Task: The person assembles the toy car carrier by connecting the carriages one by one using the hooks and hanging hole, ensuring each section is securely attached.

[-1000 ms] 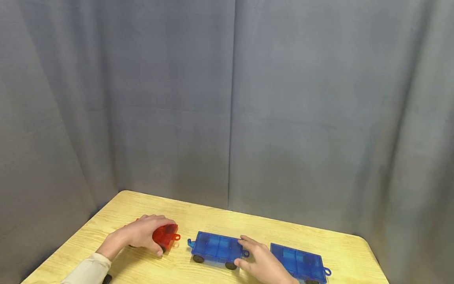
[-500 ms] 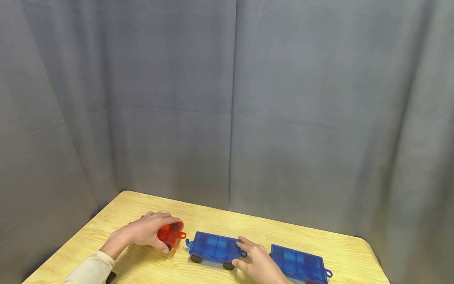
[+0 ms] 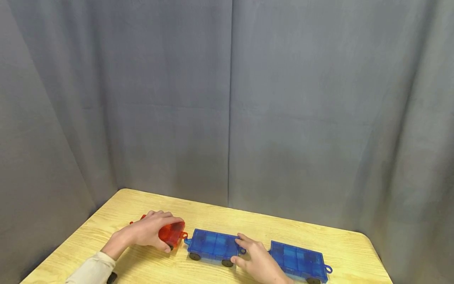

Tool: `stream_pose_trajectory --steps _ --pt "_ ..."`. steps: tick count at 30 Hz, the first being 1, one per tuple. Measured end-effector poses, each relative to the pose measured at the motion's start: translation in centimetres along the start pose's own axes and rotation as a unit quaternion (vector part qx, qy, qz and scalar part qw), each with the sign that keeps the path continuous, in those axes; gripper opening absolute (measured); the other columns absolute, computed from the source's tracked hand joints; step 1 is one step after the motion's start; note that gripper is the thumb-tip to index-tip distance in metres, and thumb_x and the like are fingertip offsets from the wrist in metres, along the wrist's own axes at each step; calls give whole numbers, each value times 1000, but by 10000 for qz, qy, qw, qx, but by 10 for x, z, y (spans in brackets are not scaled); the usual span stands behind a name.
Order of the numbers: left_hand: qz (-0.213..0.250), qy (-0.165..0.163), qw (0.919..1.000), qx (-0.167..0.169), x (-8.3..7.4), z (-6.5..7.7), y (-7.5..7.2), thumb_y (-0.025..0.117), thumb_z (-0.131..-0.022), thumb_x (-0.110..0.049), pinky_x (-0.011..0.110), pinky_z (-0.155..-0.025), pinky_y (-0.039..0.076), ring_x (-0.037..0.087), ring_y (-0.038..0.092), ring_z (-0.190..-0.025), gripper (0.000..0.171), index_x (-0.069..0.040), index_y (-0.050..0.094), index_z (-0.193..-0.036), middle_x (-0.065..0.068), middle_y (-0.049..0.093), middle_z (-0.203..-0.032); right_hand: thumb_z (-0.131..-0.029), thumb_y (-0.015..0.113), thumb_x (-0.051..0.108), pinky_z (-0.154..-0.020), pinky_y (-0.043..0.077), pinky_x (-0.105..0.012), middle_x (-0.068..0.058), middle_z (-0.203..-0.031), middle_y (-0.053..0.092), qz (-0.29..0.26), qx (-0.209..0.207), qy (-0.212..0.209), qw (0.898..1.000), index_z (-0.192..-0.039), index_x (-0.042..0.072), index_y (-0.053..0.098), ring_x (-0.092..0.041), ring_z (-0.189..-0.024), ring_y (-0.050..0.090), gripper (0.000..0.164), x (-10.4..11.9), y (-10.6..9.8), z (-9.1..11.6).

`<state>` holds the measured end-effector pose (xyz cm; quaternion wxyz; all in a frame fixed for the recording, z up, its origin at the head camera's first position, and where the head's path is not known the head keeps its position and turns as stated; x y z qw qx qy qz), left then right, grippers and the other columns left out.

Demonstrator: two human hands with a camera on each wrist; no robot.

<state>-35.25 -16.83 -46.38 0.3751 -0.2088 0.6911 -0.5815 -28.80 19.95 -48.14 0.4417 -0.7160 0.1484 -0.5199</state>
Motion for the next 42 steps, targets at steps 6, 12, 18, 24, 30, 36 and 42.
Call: stream_pose_trajectory --steps 6,12,18,24,30,36,42 --pt "29 64 10000 -5 1 2 1 87 -73 -51 48 -92 39 20 51 -110 82 -23 57 -144 -2 58 -125 -96 69 45 -96 41 -67 -18 -154 43 -71 3 38 10000 -142 -4 56 -48 -129 49 68 4 3 1" --pt "76 41 10000 11 3 6 3 87 -72 -52 49 -93 38 22 52 -113 84 -23 57 -144 -1 58 -127 -97 68 45 -97 43 -63 -18 -155 42 -28 56 54 10000 -143 -3 55 -45 -129 51 68 5 4 1" --pt "13 75 10000 -27 5 7 5 87 -72 -51 49 -94 38 22 53 -113 84 -21 57 -145 1 58 -128 -97 68 44 -97 42 -64 -18 -155 42 -4 30 14 10000 -143 -4 55 -44 -128 52 68 4 6 2" --pt "2 149 9999 7 4 5 9 87 -73 -50 49 -92 38 21 53 -110 83 -20 57 -145 0 58 -127 -98 66 46 -99 40 -66 -19 -156 41 48 -18 -52 10000 -144 -4 54 -45 -130 50 69 2 7 5" --pt "13 117 9998 147 4 2 9 87 -72 -53 52 -95 39 24 53 -115 85 -20 58 -144 2 58 -129 -98 66 46 -99 39 -66 -20 -155 41 -10 -36 -82 10000 -144 -5 54 -46 -130 49 69 3 7 5" --pt "41 191 9996 200 5 -1 12 88 -71 -52 50 -93 40 18 52 -108 84 -23 58 -143 -5 58 -122 -97 67 46 -98 37 -70 -18 -156 40 -55 11 100 9999 -144 -3 54 -50 -131 46 69 2 7 5" --pt "88 240 9994 214 6 -6 14 87 -70 -54 52 -94 39 18 51 -107 85 -24 57 -143 -4 57 -122 -97 65 48 -96 37 -72 -17 -157 40 1 83 278 9996 -145 0 54 -51 -131 43 69 2 4 6"
Point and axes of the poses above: each hand's wrist, its own z-axis away from the middle knuckle, its own y-axis out of the palm, x = y × z, the point moved 2 cm from there along -z, towards the middle knuckle
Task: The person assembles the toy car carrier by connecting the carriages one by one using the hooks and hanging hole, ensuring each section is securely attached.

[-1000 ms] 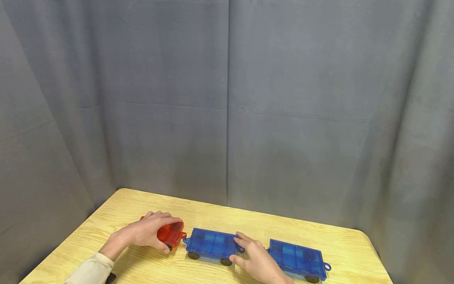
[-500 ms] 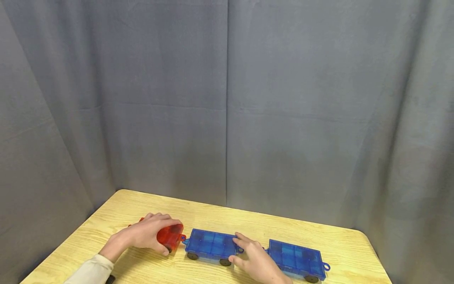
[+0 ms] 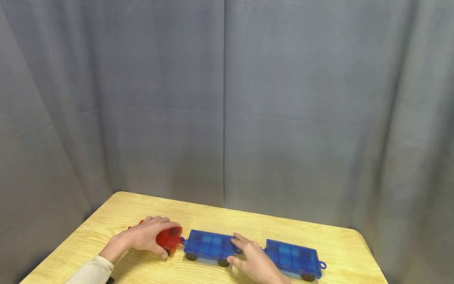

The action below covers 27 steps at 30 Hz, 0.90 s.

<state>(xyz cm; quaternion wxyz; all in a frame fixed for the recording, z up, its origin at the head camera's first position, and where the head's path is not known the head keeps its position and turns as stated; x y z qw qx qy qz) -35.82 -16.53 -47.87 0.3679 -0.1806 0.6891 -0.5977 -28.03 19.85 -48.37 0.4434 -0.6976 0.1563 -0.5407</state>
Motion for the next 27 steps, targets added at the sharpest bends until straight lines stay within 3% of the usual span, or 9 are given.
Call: stream_pose_trajectory --steps 6,10,15,19,27 --pt "133 -56 9999 -27 1 -3 -2 81 -76 -61 57 -102 33 23 51 -118 87 -21 53 -148 -1 58 -129 -100 61 48 -100 31 -74 -15 -158 39 -81 -135 54 9999 -149 5 52 -50 -137 38 66 -2 -12 3" --pt "213 -71 9997 -97 2 -3 -3 74 -82 -66 61 -105 29 31 49 -128 87 -16 52 -150 5 56 -137 -103 56 49 -103 33 -69 -15 -154 44 71 -437 -172 9989 -149 7 52 -46 -138 40 62 -7 -24 8" --pt "252 10 9988 -415 -1 -7 -5 63 -90 -67 63 -108 24 32 45 -134 77 -19 53 -149 3 55 -140 -102 49 57 -102 37 -67 -14 -150 49 292 -841 -190 9959 -146 10 55 -43 -136 44 65 -13 -41 17" --pt "193 254 9977 -590 -18 -18 -8 59 -95 -62 63 -109 24 28 46 -135 69 -20 53 -149 0 55 -140 -104 51 51 -101 38 -65 -13 -146 52 383 -1200 -215 9918 -143 9 57 -42 -134 46 58 -20 -56 27" --pt "-149 855 9949 -506 -71 -52 -5 55 -99 -59 57 -111 27 23 45 -134 62 -24 51 -151 -6 54 -143 -103 62 29 -97 46 -58 -5 -140 59 830 -2021 -267 9755 -137 13 63 -35 -129 54 38 -43 -76 58"
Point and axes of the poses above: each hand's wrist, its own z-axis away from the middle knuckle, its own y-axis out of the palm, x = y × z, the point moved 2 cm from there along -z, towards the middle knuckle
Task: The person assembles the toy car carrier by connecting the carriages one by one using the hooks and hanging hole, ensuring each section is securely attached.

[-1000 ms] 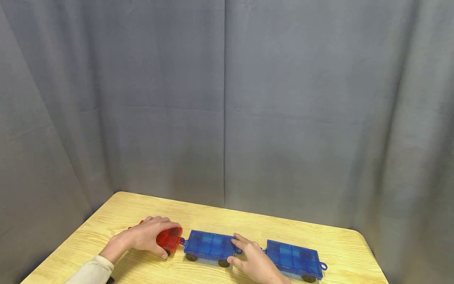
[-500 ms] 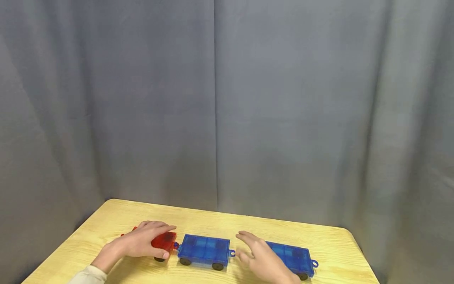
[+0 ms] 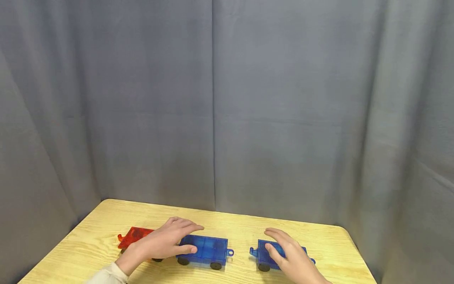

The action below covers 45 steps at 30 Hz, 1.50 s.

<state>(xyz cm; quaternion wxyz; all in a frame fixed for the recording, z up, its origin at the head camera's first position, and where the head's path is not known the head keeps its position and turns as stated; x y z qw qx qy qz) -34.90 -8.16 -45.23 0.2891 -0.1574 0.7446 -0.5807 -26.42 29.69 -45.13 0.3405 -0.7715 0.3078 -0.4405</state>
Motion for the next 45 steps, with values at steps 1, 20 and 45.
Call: stream_pose_trajectory --steps 1,20,45 --pt "-55 68 10000 -7 -4 -5 2 55 -99 -59 56 -111 28 22 46 -134 62 -25 51 -150 -6 54 -143 -103 63 30 -96 46 -58 -5 -140 59 50 -29 27 10000 -137 13 63 -35 -128 55 38 -4 -2 2" --pt "-364 -32 9991 219 -37 -43 50 52 -87 -79 61 -108 29 24 36 -141 94 -37 16 -163 -1 35 -156 -96 69 42 -110 24 -63 -9 -156 42 477 546 -361 9967 -147 16 56 -43 -139 38 59 -64 -1 31" --pt "-287 161 9981 515 -28 -54 53 73 -84 -64 42 -97 44 9 53 -109 87 -25 44 -155 -7 55 -130 -91 75 29 -109 4 -20 -14 -140 57 750 1 -1517 9856 -143 13 60 -34 -124 50 55 -79 22 29"
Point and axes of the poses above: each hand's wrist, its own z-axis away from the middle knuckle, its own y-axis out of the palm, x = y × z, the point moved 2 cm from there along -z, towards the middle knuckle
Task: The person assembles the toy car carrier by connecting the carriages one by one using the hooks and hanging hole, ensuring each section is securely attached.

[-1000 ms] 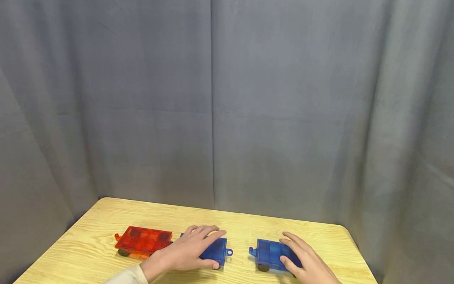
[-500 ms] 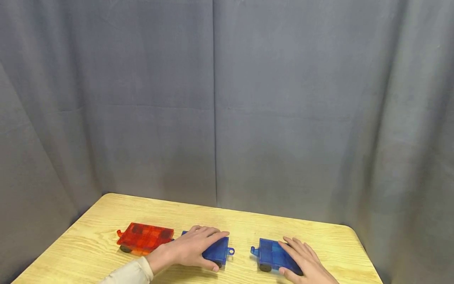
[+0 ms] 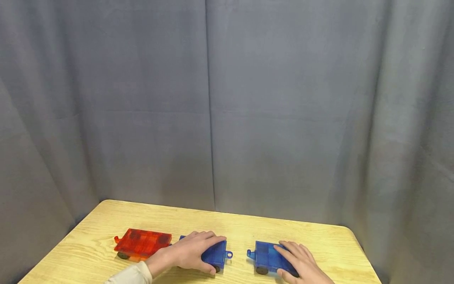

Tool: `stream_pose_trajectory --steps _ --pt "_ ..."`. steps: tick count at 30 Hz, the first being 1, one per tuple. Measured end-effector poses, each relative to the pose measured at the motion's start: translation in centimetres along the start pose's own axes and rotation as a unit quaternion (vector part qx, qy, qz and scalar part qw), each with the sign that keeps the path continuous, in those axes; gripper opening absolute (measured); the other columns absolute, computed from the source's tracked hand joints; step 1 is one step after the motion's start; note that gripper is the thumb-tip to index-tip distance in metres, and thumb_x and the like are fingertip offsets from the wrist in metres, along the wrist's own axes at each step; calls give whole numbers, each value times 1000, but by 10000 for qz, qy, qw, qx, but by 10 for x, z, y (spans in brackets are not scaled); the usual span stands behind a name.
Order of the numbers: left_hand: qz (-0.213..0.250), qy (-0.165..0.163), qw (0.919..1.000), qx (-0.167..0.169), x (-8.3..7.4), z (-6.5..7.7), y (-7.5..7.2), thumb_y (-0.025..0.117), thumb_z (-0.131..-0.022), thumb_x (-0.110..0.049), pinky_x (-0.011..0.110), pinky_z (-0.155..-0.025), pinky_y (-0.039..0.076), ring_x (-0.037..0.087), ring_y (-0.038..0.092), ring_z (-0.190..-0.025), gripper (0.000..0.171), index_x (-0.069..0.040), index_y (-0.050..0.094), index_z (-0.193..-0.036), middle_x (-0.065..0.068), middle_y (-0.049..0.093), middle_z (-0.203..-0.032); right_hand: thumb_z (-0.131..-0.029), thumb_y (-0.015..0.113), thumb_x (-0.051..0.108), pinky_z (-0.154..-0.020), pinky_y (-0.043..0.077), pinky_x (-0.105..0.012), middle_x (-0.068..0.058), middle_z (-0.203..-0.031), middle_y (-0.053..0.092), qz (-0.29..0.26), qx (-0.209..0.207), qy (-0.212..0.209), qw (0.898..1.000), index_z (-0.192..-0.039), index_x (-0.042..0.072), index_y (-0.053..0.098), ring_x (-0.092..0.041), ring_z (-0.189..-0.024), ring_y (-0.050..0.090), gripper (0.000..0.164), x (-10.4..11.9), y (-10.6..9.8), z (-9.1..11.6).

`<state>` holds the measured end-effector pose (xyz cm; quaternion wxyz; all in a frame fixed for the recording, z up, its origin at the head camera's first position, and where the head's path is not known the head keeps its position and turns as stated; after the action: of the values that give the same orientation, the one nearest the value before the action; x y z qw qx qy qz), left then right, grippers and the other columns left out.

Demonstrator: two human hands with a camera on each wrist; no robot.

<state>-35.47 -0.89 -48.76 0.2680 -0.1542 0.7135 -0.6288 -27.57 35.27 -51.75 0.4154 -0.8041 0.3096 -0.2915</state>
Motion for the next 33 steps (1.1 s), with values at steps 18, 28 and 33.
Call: stream_pose_trajectory --steps 18,28,33 --pt "-125 -275 9995 121 -1 -2 -7 76 -81 -65 38 -93 46 10 57 -111 87 -28 45 -154 -8 57 -133 -86 79 37 -96 26 -42 -1 -137 61 -101 -92 254 9996 -139 25 65 -24 -121 53 56 -3 20 -8" --pt "37 -202 9998 -21 -1 -5 -8 74 -82 -67 39 -94 46 10 57 -114 88 -27 44 -154 -8 57 -134 -88 77 33 -93 31 -50 -3 -135 61 -227 -33 201 9995 -139 23 65 -27 -121 53 53 8 21 -18" --pt "153 -346 9993 51 2 0 -8 73 -82 -68 42 -98 44 11 54 -121 89 -28 43 -155 -7 55 -139 -92 73 38 -91 38 -61 -4 -137 59 -317 182 296 9989 -141 25 63 -31 -122 52 52 15 27 -24"
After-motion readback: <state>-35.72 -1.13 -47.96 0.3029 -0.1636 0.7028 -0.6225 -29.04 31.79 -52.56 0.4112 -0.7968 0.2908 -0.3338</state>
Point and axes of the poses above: each hand's wrist, its own z-axis away from the middle knuckle, its own y-axis out of the palm, x = y × z, the point moved 2 cm from there along -z, towards the middle knuckle
